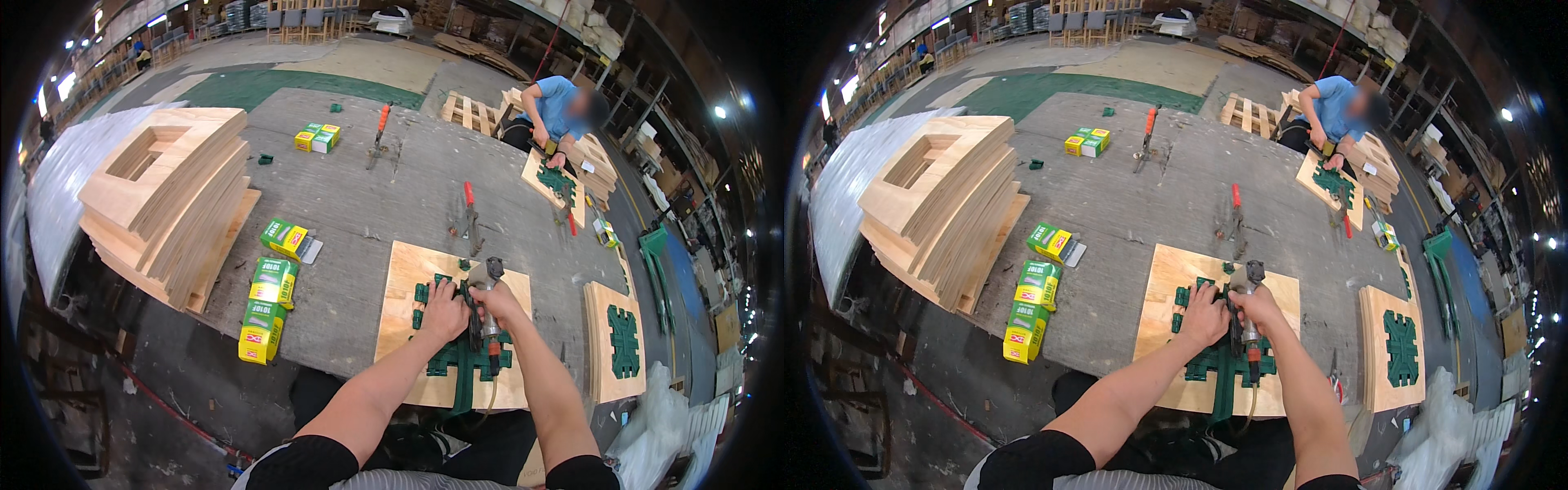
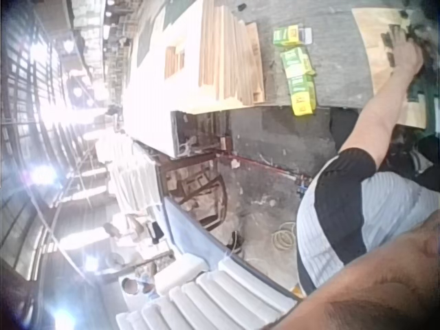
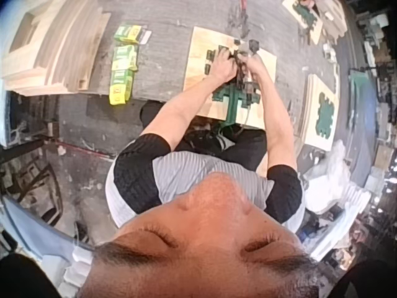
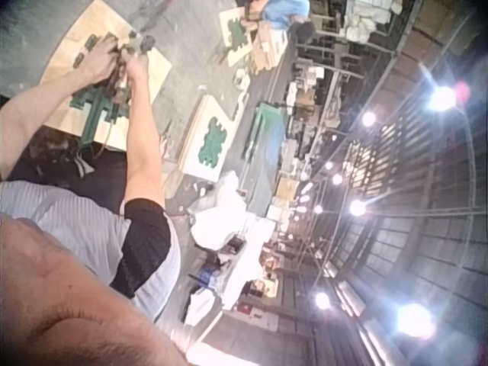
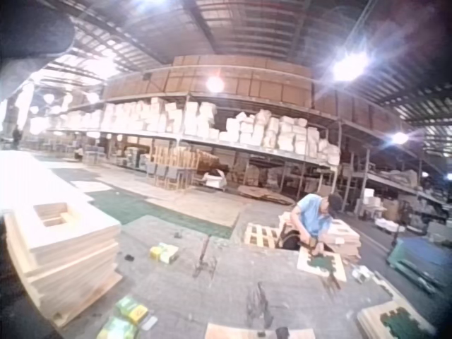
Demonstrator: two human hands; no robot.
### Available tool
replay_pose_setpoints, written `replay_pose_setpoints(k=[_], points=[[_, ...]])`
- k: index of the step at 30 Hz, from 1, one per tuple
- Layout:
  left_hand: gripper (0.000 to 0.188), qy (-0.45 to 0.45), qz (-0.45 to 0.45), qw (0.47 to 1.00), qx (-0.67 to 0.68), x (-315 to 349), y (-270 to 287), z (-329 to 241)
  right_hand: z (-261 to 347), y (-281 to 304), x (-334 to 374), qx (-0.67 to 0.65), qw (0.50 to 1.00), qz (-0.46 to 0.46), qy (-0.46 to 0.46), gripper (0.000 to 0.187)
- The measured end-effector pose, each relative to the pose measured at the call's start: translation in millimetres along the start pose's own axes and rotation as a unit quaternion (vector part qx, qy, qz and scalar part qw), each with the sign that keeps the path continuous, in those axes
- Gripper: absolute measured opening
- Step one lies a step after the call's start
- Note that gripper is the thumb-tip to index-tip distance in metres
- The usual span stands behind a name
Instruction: The person assembles a green woven pattern onto a square wooden board by hand, then uses a pneumatic nail gun to fasten the pattern in place. The person repeats this process across multiple boards, handling green woven strips and wooden boards.
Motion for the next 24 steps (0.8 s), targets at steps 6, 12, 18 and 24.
replay_pose_setpoints(k=[6, 12, 18, 24], points=[[0.034, -0.010, -0.017, 1.000, -0.006, 2.4, 4.0, -1.0, -3.9, 12.3, 3.9, 0.017, 0.999, -0.029, -0.009, 0.019], [0.035, -0.007, -0.010, 1.000, -0.001, 3.9, 3.3, -0.9, -12.1, 18.6, 1.3, 0.014, 0.999, -0.032, -0.031, 0.019], [0.033, -0.003, -0.005, 1.000, 0.006, -3.1, 2.8, -0.7, -11.5, 25.5, -4.3, 0.027, 0.999, -0.022, -0.033, 0.023], [0.032, -0.013, 0.006, 1.000, -0.010, -0.4, 0.2, 0.0, -41.7, 65.5, -1.8, -0.087, 0.993, -0.041, -0.068, 0.028]])
Point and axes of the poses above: each hand's wrist, its own x-axis away from the middle knuckle, its own y-axis out of the back of the hand, z = x × y, the point moved 10 cm from there along -x, towards the middle knuckle, and after that the axes turned 1 degree about y, right-handed, at the moved point
